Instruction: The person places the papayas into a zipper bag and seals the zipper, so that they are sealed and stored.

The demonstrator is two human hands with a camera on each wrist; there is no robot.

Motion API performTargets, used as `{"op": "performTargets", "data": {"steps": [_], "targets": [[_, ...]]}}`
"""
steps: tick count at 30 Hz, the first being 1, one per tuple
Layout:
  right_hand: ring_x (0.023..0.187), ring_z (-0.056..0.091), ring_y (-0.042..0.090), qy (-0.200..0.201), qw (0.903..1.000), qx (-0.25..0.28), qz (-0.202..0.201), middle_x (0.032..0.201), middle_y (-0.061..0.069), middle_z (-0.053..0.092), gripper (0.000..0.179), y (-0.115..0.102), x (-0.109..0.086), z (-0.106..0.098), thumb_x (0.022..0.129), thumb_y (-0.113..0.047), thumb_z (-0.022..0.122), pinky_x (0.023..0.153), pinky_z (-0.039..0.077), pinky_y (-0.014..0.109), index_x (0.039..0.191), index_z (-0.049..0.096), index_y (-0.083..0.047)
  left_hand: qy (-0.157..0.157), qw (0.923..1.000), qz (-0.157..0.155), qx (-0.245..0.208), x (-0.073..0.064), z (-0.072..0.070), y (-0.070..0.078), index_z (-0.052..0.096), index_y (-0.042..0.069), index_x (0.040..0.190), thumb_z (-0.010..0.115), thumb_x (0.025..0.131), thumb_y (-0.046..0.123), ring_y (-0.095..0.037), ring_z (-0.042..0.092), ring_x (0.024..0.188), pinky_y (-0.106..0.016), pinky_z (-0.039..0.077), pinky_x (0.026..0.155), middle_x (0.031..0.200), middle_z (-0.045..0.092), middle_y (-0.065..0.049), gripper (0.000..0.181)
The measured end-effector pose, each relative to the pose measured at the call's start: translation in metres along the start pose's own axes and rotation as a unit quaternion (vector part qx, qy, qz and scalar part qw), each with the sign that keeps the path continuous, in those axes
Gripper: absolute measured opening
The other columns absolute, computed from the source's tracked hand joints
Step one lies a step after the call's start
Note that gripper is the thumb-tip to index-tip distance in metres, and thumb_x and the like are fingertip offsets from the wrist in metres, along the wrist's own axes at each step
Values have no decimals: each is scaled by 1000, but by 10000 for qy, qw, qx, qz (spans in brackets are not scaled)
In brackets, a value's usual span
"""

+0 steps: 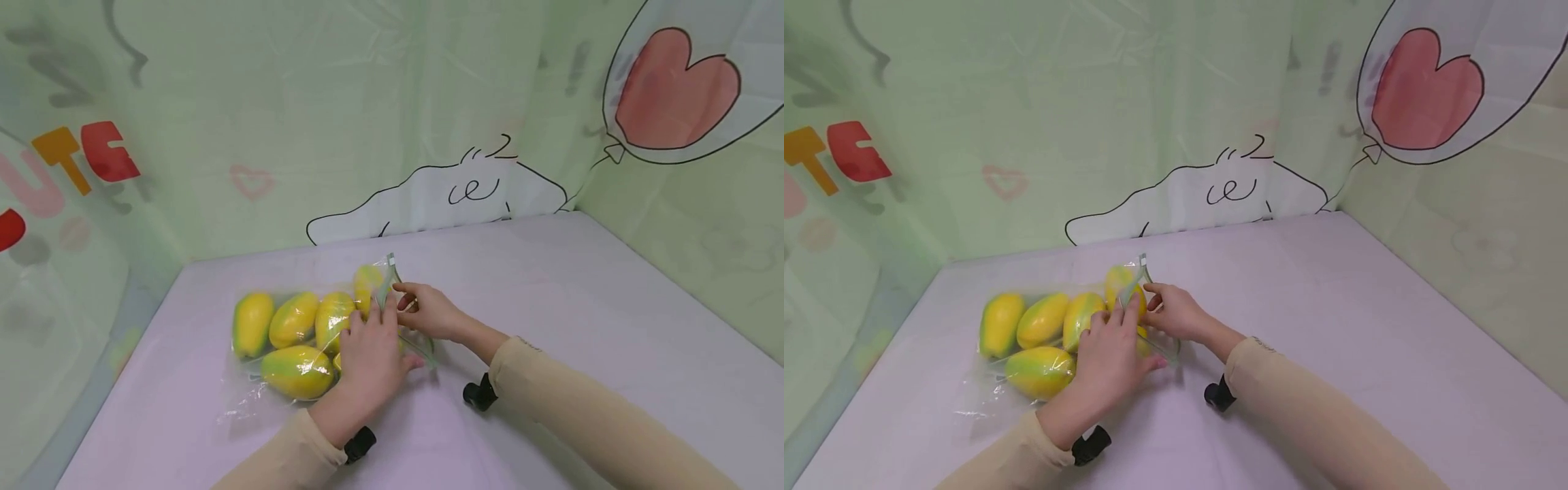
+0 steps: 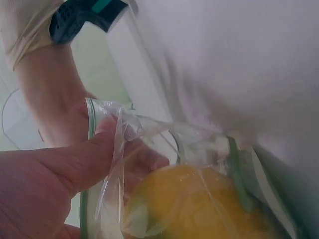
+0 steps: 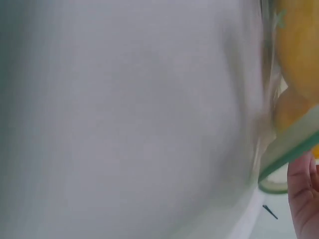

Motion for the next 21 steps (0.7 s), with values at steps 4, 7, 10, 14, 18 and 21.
{"op": "performTargets", "data": {"steps": [4,7,10,14,18,21], "targets": [[91,69,20,-425,9986,63,-300,121,19,66,59,3,-3,3,96,-1,60,74,57,27,152,43,3,-95,9999,57,-50,1,0,-4,41,11,156,86,74,57,-45,54,123,-51,51,93,155,48,-21,104],[93,69,22,-548,9973,49,-487,125,21,65,57,4,-6,1,96,3,56,75,56,27,151,44,2,-177,9998,132,-16,1,1,-4,39,13,157,85,75,58,-45,53,123,-51,51,93,155,48,-21,105],[92,70,21,-550,9968,67,-577,123,23,66,52,5,-11,-4,97,3,55,74,56,27,149,47,3,-179,9996,204,47,0,2,-3,39,13,158,85,75,58,-45,52,125,-52,51,94,155,50,-20,105],[87,71,22,-400,9975,85,-577,118,24,68,41,8,-17,-18,100,-2,55,70,57,30,140,56,5,-102,9995,298,67,-3,0,-1,39,15,157,86,73,60,-44,52,127,-52,51,95,154,51,-19,107],[85,71,24,-126,9990,67,-414,116,22,71,33,17,-21,-37,102,-7,57,69,56,31,132,62,5,-63,9992,369,158,-3,0,3,37,16,159,85,71,62,-42,53,124,-48,50,91,156,48,-19,111],[86,71,22,7,9995,28,-309,114,21,72,32,24,-23,-47,102,-9,58,70,56,31,131,63,4,-126,9985,346,407,-2,5,5,30,18,162,83,70,65,-40,53,123,-46,49,91,158,46,-18,116]]}}
Point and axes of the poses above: each hand's wrist, its own x-axis towards the middle knuckle, its own z-axis out of the palm, y = z × x, the point moved 8 cm from there along x, towards the middle knuckle
